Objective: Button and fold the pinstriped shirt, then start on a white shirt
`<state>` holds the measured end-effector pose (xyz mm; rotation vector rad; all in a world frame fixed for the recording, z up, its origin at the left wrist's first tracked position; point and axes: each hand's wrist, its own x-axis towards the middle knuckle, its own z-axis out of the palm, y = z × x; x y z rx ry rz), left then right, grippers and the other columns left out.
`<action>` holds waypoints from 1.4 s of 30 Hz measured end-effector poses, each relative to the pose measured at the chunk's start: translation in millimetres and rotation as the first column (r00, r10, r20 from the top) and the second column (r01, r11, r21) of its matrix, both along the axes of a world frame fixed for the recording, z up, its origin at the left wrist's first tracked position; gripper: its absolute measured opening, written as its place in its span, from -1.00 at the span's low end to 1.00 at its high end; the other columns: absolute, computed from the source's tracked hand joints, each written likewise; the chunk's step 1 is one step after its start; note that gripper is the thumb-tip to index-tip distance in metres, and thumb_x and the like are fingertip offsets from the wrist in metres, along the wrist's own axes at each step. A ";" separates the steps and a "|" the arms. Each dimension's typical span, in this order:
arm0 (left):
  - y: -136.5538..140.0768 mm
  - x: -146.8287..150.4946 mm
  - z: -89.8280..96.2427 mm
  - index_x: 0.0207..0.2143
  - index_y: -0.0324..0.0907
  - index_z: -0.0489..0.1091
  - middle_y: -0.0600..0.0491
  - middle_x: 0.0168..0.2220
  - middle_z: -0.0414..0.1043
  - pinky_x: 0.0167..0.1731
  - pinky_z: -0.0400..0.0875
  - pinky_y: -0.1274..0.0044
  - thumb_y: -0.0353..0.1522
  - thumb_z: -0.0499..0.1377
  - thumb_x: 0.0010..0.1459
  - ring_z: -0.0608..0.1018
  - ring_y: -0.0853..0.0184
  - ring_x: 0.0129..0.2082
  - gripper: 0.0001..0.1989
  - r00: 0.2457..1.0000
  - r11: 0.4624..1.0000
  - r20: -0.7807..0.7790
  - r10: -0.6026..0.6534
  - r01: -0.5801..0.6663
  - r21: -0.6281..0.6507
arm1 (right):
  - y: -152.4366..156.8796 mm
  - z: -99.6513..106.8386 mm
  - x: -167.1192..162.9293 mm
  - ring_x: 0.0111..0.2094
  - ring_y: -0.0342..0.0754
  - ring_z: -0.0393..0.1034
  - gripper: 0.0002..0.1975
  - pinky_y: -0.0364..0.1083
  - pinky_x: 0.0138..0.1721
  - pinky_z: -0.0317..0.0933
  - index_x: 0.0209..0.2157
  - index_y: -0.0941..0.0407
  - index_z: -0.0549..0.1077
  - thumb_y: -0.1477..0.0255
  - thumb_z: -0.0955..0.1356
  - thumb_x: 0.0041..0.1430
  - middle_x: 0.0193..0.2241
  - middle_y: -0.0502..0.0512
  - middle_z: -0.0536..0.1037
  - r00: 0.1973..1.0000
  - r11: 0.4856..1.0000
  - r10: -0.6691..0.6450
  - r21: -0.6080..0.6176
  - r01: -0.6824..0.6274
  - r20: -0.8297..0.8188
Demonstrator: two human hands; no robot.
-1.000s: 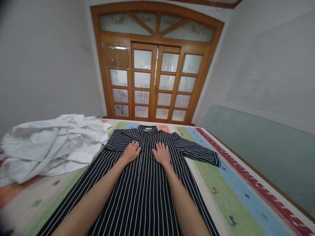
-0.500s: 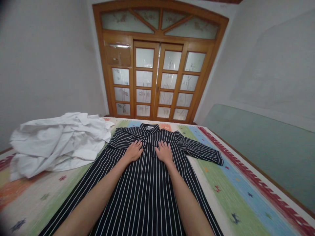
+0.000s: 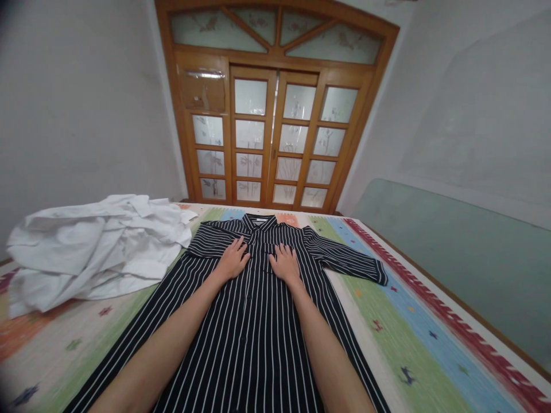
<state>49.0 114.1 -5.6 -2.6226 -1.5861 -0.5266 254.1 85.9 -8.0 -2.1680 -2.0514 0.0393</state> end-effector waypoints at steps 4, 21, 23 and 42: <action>-2.3 -1.1 1.1 0.27 -0.23 0.12 -0.11 0.35 -0.03 0.26 -0.05 0.16 -0.12 -0.20 0.33 0.00 0.05 0.35 -0.42 1.000 0.998 -0.020 -0.002 0.000 -0.064 | -1.9 2.0 -0.9 0.32 0.13 -0.20 -0.41 0.09 0.27 -0.35 0.31 0.23 0.09 0.21 0.06 0.38 0.32 0.21 0.00 1.000 1.000 0.003 0.007 -0.003 0.000; -0.2 -1.9 3.2 0.28 -0.14 0.11 -0.03 0.34 0.01 0.27 -0.12 0.11 -0.12 -0.30 0.34 0.00 0.09 0.35 -0.41 0.998 0.986 -0.049 -0.028 0.020 -0.163 | -6.5 2.0 -4.2 0.34 0.13 -0.30 -0.39 0.20 0.28 -0.36 0.35 0.15 -0.02 0.17 -0.02 0.39 0.35 0.11 -0.13 0.999 0.997 -0.040 -0.060 0.041 0.031; 1.0 -2.2 2.1 0.28 -0.12 0.11 -0.01 0.34 0.01 0.26 -0.11 0.11 -0.13 -0.31 0.34 -0.01 0.10 0.35 -0.42 0.999 0.987 -0.039 -0.030 0.023 -0.159 | -7.4 3.5 -0.5 0.34 0.13 -0.33 -0.38 0.20 0.28 -0.38 0.35 0.16 -0.05 0.15 -0.02 0.39 0.35 0.10 -0.17 0.999 0.996 -0.005 -0.085 0.007 0.032; 1.0 -3.6 3.0 0.29 -0.14 0.10 -0.02 0.34 -0.01 0.28 -0.14 0.14 -0.05 -0.32 0.32 0.01 0.11 0.35 -0.36 1.000 0.981 0.001 -0.031 0.030 -0.190 | -41.4 -1.9 163.9 0.33 0.17 -0.23 -0.32 0.20 0.26 -0.22 0.34 0.31 -0.02 0.18 -0.08 0.36 0.34 0.23 -0.12 0.912 0.906 -0.406 -0.108 0.410 0.054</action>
